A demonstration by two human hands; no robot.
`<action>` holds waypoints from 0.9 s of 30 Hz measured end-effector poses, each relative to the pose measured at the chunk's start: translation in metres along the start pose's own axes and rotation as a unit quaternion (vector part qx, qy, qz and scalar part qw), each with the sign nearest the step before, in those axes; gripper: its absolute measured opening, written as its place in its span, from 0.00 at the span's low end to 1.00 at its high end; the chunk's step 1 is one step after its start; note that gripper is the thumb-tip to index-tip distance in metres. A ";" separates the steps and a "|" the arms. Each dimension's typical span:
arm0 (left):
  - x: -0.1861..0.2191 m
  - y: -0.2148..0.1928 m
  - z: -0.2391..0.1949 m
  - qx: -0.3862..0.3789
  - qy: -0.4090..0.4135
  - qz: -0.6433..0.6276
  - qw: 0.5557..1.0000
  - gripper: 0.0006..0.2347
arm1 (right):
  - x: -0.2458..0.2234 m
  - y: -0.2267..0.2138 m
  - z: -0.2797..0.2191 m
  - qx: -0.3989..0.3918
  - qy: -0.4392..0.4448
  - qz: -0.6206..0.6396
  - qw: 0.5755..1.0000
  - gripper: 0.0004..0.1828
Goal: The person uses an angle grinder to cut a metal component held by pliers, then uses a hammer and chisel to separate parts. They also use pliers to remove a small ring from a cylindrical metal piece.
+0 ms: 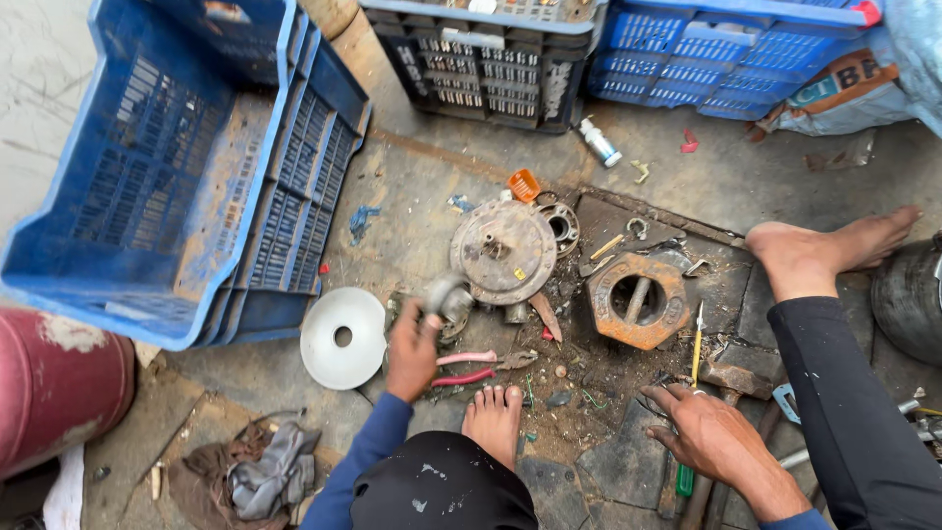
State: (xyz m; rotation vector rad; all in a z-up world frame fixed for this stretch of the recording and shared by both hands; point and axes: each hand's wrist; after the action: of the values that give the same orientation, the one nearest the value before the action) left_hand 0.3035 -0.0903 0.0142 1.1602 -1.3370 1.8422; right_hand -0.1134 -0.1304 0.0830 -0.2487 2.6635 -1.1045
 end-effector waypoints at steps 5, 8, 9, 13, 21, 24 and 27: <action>0.010 0.019 -0.038 -0.096 0.182 0.131 0.970 0.13 | -0.005 -0.001 0.005 -0.044 0.027 -0.009 0.999 0.36; 0.003 0.029 -0.037 -0.180 0.217 0.267 0.921 0.14 | -0.008 0.002 0.003 -0.048 0.034 -0.015 0.998 0.37; 0.000 0.031 -0.036 -0.191 0.220 0.295 0.910 0.15 | -0.009 0.002 0.001 -0.048 0.036 -0.019 0.998 0.37; -0.013 0.035 -0.028 -0.183 0.265 0.362 0.875 0.15 | -0.013 0.002 0.003 -0.032 0.037 -0.022 0.999 0.36; 0.000 0.026 -0.029 -0.109 0.188 0.237 0.947 0.20 | -0.019 0.001 0.004 -0.044 0.046 -0.029 0.998 0.35; 0.010 0.024 0.001 -0.044 0.177 0.202 0.962 0.23 | -0.022 -0.002 0.004 -0.046 0.050 -0.025 0.997 0.35; 0.020 0.024 0.050 -0.053 0.204 0.208 0.955 0.27 | -0.024 -0.003 0.001 -0.036 0.041 -0.017 0.998 0.35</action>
State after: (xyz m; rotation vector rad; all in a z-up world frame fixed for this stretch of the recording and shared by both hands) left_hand 0.2895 -0.1464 0.0275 0.4202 -1.4817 2.1205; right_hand -0.0901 -0.1274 0.0883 -0.2672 2.7849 -1.0531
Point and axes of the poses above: each hand's wrist, its own z-axis towards the middle knuckle, its own y-axis out of the palm, x = y × z, and after that the axes turned 10 degrees about y, right-handed
